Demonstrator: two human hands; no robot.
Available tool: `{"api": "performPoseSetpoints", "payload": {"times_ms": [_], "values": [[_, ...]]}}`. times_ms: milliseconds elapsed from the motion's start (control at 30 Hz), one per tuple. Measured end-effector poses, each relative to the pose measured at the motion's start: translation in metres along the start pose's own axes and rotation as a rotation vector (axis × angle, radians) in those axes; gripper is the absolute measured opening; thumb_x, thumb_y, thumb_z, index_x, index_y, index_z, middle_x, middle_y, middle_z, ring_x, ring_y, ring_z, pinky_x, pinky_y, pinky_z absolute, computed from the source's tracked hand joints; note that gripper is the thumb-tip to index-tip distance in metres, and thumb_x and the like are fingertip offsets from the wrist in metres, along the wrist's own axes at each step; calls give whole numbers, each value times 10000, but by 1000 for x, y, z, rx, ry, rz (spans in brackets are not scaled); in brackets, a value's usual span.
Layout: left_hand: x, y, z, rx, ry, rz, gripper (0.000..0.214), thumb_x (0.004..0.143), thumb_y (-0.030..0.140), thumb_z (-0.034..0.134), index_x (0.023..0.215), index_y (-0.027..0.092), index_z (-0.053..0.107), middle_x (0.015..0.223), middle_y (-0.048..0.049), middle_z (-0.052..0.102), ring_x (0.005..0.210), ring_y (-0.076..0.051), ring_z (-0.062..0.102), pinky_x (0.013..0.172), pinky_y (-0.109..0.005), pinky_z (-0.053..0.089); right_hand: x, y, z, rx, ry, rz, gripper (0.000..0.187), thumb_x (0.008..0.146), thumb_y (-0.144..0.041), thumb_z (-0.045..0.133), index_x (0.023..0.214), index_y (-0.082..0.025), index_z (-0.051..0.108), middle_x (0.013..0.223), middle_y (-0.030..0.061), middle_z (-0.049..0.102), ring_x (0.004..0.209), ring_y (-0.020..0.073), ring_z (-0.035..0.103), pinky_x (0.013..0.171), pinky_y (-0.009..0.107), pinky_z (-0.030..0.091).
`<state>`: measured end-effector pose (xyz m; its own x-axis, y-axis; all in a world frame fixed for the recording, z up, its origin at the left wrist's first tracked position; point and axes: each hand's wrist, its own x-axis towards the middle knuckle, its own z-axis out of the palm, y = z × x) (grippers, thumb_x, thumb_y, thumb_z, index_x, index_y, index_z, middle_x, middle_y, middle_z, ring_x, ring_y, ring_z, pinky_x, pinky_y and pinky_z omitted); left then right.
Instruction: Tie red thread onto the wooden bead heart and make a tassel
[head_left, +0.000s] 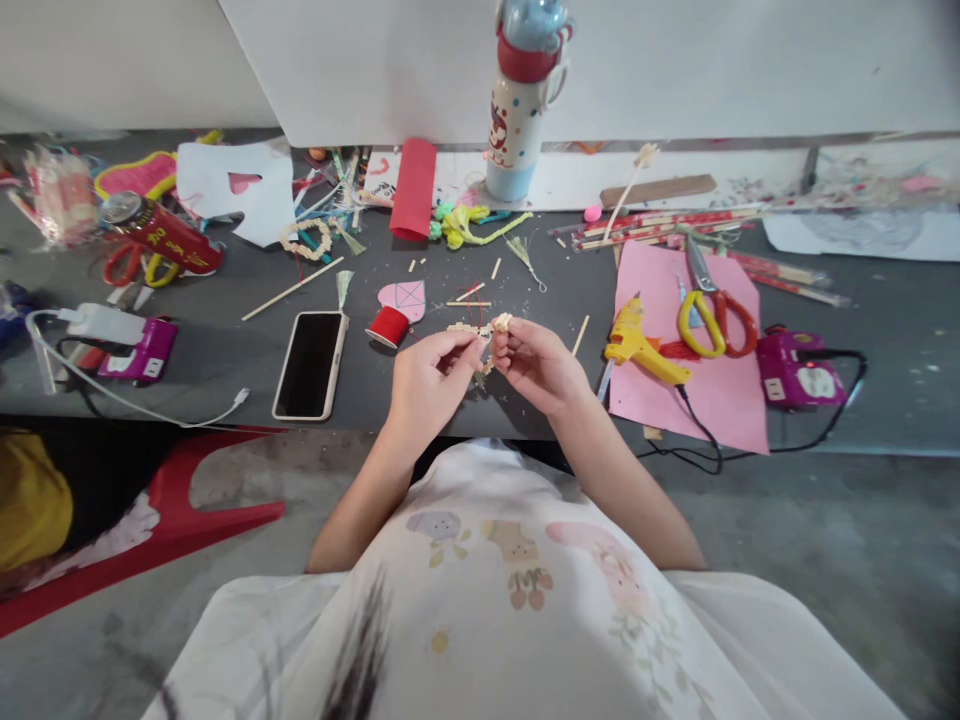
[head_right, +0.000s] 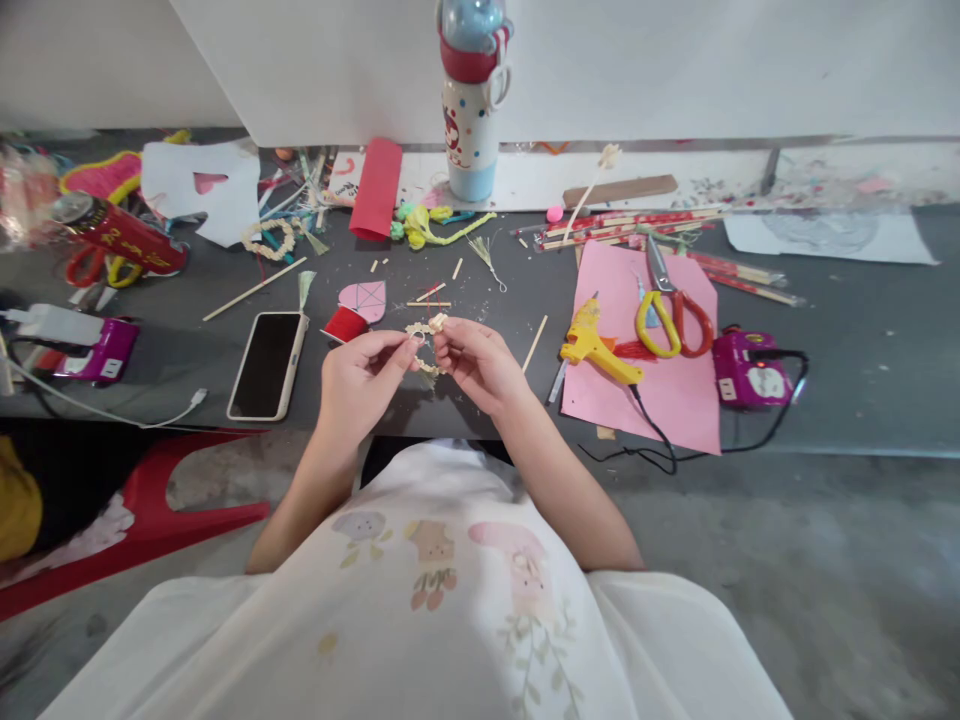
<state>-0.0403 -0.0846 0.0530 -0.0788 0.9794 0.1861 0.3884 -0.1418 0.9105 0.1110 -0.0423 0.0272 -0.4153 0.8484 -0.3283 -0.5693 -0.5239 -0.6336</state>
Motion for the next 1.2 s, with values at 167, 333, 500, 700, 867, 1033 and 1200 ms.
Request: {"api": "performPoseSetpoints", "payload": {"times_ms": [167,333,500,700,867,1033,1200], "values": [[0,-1,-2,20,-29,-42,229,866,380,619,868,173,717,701,-13,708,607,-104,629,587,-198,490,0,1,2,-129,51,-80,216,660,-328,814,772,-177,709,659,-25,626,581,55,530,571,184,447],[2,-5,-2,38,-49,-56,226,878,375,596,870,177,704,687,-5,695,599,-101,619,583,-197,476,-1,0,3,-156,32,-95,203,680,-338,805,801,-194,728,699,-22,646,615,61,559,592,183,466],[5,-7,-2,76,-58,-84,242,882,380,578,882,176,707,706,-2,699,601,-99,611,559,-188,453,-1,-1,5,-180,-54,-127,136,726,-316,780,824,-226,752,872,3,715,779,94,633,686,204,501],[7,-9,-2,129,-74,-100,258,873,393,575,860,173,707,682,-2,677,568,-98,565,536,-197,417,2,1,3,-374,-20,-181,157,700,-328,803,812,-223,765,849,3,732,752,97,614,713,228,483],[9,-10,-2,175,-118,-122,254,873,382,562,838,170,697,658,-2,650,571,-105,553,552,-212,407,4,2,-2,-398,-12,-197,160,694,-320,809,815,-223,772,843,4,740,783,107,633,767,246,481],[12,-9,0,203,-153,-130,273,877,415,560,847,182,699,641,6,642,562,-107,539,544,-217,386,6,0,-6,-388,33,-185,182,663,-325,828,801,-219,774,819,8,746,761,115,642,757,254,490],[15,-7,0,268,-195,-98,338,924,415,484,766,174,661,631,8,618,544,-99,496,527,-220,341,8,-3,-8,-363,72,-157,202,631,-325,849,782,-213,775,785,9,746,719,109,643,726,245,494]]}}
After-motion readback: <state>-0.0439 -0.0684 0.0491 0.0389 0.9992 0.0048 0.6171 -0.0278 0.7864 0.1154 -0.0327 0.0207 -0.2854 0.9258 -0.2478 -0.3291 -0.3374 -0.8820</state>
